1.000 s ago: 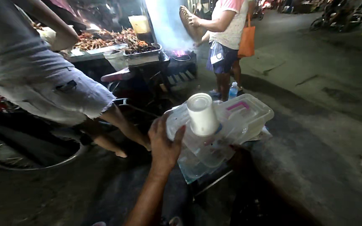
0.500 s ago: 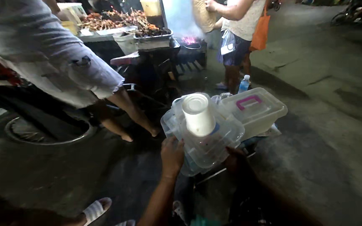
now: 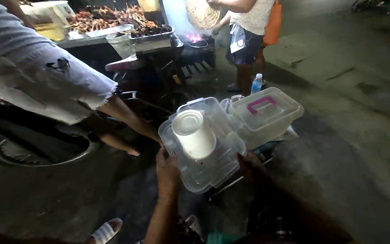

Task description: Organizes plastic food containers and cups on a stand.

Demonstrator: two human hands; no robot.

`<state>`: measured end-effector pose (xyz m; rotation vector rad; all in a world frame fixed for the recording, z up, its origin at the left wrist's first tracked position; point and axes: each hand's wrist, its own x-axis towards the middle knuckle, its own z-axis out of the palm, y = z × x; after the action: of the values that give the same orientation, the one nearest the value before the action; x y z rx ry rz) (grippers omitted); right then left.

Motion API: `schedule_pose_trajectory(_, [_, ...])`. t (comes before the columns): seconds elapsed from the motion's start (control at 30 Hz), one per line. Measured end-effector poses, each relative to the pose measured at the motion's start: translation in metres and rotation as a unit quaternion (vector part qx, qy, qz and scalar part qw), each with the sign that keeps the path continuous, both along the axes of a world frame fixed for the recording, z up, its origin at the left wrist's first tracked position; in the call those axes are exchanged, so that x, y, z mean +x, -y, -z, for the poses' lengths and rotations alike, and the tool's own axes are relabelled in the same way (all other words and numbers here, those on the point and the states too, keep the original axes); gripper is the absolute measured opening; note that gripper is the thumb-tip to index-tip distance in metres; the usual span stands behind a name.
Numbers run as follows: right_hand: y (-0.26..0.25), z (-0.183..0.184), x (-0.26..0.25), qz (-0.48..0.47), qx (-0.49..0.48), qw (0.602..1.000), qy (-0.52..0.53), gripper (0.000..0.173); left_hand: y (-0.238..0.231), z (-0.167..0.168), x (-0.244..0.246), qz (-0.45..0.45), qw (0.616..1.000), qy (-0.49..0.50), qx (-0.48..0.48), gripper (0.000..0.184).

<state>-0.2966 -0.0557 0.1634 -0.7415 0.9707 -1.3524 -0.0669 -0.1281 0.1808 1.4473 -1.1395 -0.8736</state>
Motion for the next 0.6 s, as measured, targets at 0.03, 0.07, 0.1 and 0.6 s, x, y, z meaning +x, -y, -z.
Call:
schedule_pose_trajectory(0.03, [0.002, -0.005, -0.008, 0.003, -0.014, 0.993, -0.116, 0.062, 0.002, 0.001, 0.001, 0.001, 1.0, -0.01, 0.005, 0.046])
schedule_pose_trajectory(0.07, [0.005, -0.006, -0.019, 0.02, -0.047, 0.967, -0.248, 0.069, 0.002, 0.001, 0.001, 0.004, 1.0, -0.015, 0.005, 0.044])
schedule_pose_trajectory(0.1, [0.008, -0.007, -0.033, 0.047, -0.087, 0.922, -0.375, 0.077, 0.003, 0.0, 0.001, 0.006, 1.0, -0.015, 0.002, 0.043])
schedule_pose_trajectory(0.6, [0.086, -0.043, -0.176, -0.096, -0.056, 0.608, -0.786, 0.057, 0.005, 0.001, 0.0, -0.002, 1.0, -0.026, -0.013, 0.039])
